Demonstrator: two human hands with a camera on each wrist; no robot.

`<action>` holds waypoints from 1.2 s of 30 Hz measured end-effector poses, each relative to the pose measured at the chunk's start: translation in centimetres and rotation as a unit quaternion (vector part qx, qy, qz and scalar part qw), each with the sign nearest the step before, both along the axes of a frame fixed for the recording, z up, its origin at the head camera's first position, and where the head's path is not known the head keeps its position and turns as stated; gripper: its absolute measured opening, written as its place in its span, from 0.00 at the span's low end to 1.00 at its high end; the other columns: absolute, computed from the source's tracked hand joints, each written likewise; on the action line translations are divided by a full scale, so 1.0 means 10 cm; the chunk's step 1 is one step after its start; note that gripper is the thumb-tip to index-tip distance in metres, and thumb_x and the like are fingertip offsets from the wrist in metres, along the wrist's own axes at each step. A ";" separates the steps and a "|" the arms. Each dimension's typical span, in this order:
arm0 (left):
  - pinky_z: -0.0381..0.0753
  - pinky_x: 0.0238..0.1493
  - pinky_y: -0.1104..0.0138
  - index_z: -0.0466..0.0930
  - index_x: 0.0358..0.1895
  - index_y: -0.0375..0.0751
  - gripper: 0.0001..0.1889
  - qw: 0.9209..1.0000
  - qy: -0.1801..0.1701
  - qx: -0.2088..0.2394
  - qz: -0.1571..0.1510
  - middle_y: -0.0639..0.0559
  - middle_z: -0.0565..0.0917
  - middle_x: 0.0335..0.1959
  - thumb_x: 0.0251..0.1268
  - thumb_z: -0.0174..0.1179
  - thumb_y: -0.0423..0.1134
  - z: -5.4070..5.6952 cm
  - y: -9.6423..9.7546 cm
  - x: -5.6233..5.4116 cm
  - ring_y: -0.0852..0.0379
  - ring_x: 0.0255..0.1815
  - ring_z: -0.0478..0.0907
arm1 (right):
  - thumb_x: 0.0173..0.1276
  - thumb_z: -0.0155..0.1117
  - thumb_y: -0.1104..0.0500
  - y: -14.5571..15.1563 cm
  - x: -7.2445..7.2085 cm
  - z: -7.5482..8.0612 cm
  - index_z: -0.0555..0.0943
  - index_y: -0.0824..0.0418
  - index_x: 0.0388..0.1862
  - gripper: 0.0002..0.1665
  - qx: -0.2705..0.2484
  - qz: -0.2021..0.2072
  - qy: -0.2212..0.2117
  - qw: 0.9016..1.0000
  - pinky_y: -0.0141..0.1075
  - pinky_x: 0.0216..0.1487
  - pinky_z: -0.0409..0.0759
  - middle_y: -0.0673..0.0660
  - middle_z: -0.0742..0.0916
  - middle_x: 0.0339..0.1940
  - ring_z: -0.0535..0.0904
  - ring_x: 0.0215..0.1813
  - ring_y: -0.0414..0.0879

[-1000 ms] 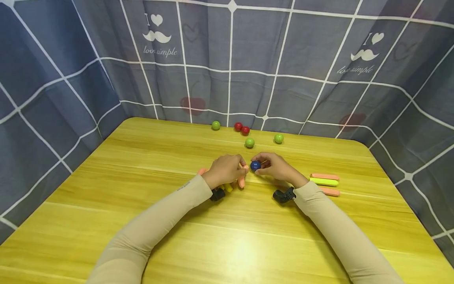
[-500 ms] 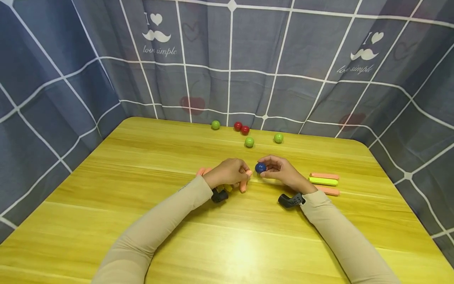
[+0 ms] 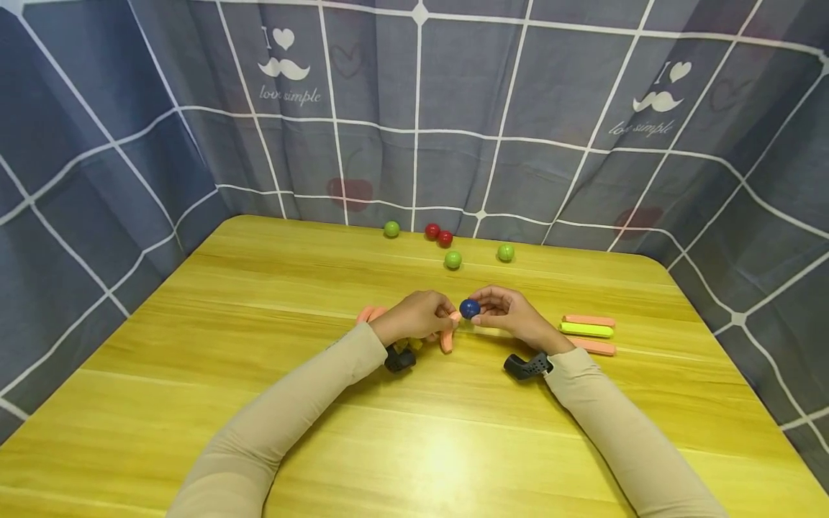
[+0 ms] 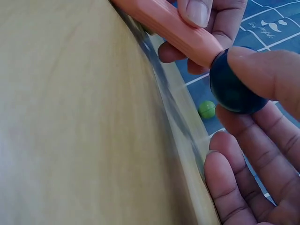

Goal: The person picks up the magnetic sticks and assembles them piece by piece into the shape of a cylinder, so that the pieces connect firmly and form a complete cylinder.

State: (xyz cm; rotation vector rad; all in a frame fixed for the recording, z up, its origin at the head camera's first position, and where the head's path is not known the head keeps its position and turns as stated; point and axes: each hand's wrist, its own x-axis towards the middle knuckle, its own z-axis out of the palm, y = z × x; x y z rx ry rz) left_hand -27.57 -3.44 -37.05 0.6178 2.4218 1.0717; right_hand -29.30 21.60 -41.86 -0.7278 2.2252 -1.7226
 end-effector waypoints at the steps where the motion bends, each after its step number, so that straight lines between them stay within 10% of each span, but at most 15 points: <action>1: 0.88 0.40 0.65 0.81 0.65 0.30 0.17 1.000 -0.004 0.004 0.000 0.49 0.90 0.39 0.84 0.61 0.38 0.00 0.00 0.00 0.55 0.35 0.87 | 0.75 0.68 0.72 0.00 0.00 0.00 0.76 0.78 0.68 0.25 0.002 -0.001 0.000 1.000 0.31 0.53 0.85 0.55 0.87 0.52 0.85 0.51 0.42; 8: 0.90 0.41 0.64 0.64 0.82 0.33 0.34 0.997 -0.058 0.041 0.001 0.44 0.88 0.51 0.81 0.66 0.38 -0.04 0.00 -0.02 0.53 0.39 0.88 | 0.79 0.66 0.68 0.00 0.01 -0.01 0.78 0.76 0.70 0.24 0.023 -0.004 0.017 1.000 0.30 0.56 0.82 0.55 0.88 0.53 0.83 0.52 0.42; 15: 0.89 0.42 0.64 0.67 0.78 0.33 0.29 0.991 -0.107 0.082 -0.011 0.43 0.88 0.44 0.86 0.60 0.45 -0.05 0.00 -0.01 0.54 0.39 0.85 | 0.78 0.66 0.70 -0.01 0.00 -0.02 0.76 0.77 0.63 0.19 0.000 0.003 -0.002 1.000 0.32 0.56 0.84 0.54 0.87 0.51 0.85 0.52 0.42; 22: 0.87 0.36 0.67 0.74 0.68 0.29 0.23 0.990 -0.114 0.087 0.020 0.42 0.89 0.39 0.90 0.53 0.47 -0.07 0.01 -0.03 0.57 0.31 0.85 | 0.79 0.66 0.69 -0.02 0.01 0.02 0.80 0.76 0.59 0.15 0.020 0.020 0.001 1.000 0.32 0.54 0.85 0.53 0.88 0.48 0.85 0.49 0.42; 36: 0.90 0.44 0.64 0.68 0.70 0.31 0.22 0.973 -0.133 0.161 0.103 0.39 0.83 0.55 0.88 0.56 0.44 -0.08 0.01 -0.03 0.48 0.51 0.89 | 0.68 0.71 0.73 0.10 -0.07 0.10 0.85 0.76 0.49 0.12 0.097 0.127 0.022 0.987 0.28 0.34 0.72 0.53 0.86 0.36 0.73 0.32 0.38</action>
